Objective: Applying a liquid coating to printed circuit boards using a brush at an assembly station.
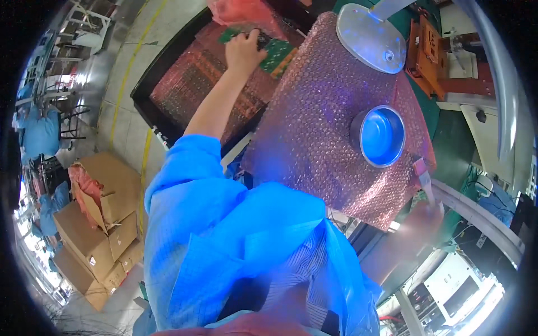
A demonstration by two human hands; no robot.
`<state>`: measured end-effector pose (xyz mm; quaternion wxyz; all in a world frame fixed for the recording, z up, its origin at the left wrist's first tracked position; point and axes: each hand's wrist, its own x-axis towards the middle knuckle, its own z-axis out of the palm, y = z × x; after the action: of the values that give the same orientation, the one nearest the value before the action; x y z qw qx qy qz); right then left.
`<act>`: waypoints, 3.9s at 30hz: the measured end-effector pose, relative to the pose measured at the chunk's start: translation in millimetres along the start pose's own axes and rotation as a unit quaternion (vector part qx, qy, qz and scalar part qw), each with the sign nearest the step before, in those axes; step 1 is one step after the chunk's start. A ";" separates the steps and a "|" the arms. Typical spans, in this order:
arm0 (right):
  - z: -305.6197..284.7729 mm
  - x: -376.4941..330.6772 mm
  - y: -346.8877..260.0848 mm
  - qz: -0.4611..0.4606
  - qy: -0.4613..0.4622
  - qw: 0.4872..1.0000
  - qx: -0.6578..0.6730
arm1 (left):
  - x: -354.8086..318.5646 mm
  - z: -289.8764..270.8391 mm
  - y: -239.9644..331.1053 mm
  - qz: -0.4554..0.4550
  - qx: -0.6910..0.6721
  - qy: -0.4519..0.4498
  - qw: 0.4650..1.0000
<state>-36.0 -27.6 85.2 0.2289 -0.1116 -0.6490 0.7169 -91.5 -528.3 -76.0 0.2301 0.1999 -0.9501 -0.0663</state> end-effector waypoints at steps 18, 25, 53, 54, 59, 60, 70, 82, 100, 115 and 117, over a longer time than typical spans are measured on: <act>29.4 -5.4 23.1 0.053 -0.056 0.994 0.075 | -155.4 -171.4 -59.2 -0.336 -0.848 -0.142 0.385; 52.2 -8.7 35.9 0.015 -0.143 0.984 -0.105 | -138.7 -174.5 26.5 -0.229 -0.931 -0.204 0.196; 17.0 -2.6 4.1 0.053 -0.112 0.988 -0.091 | -155.6 -151.3 141.6 -0.248 -0.855 -0.410 0.198; 15.3 -3.0 5.0 0.055 -0.114 0.988 -0.087 | -156.6 -149.8 144.5 -0.238 -0.855 -0.419 0.191; 12.6 -6.9 -2.8 0.037 -0.110 0.991 -0.059 | -157.2 -145.9 152.9 -0.204 -0.860 -0.430 0.185; 15.7 -8.3 -2.5 0.013 -0.125 0.992 -0.011 | -158.3 -143.9 153.4 -0.209 -0.858 -0.432 0.183; 75.7 -69.0 -60.0 -0.182 -0.461 0.868 -0.017 | -152.6 -152.5 172.9 -0.195 -0.839 -0.480 0.166; 80.7 -68.3 -52.7 -0.329 -0.508 0.792 -0.080 | -157.5 -148.3 175.7 -0.198 -0.821 -0.497 0.200; 81.0 -68.1 -68.0 -0.386 -0.523 0.754 -0.100 | -166.0 -121.5 153.1 -0.201 -0.820 -0.488 0.222; 74.7 -82.2 -54.9 -0.067 -0.394 0.917 -0.009 | -165.2 -138.8 165.3 -0.197 -0.831 -0.474 0.212; 69.5 -79.0 -51.1 -0.049 -0.417 0.907 -0.032 | -164.7 -139.5 163.2 -0.193 -0.831 -0.468 0.231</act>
<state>10.3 -123.3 133.8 -0.0312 0.2221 -0.7122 0.6652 50.3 -316.7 15.4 -0.2377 0.0073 -0.2335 -0.9428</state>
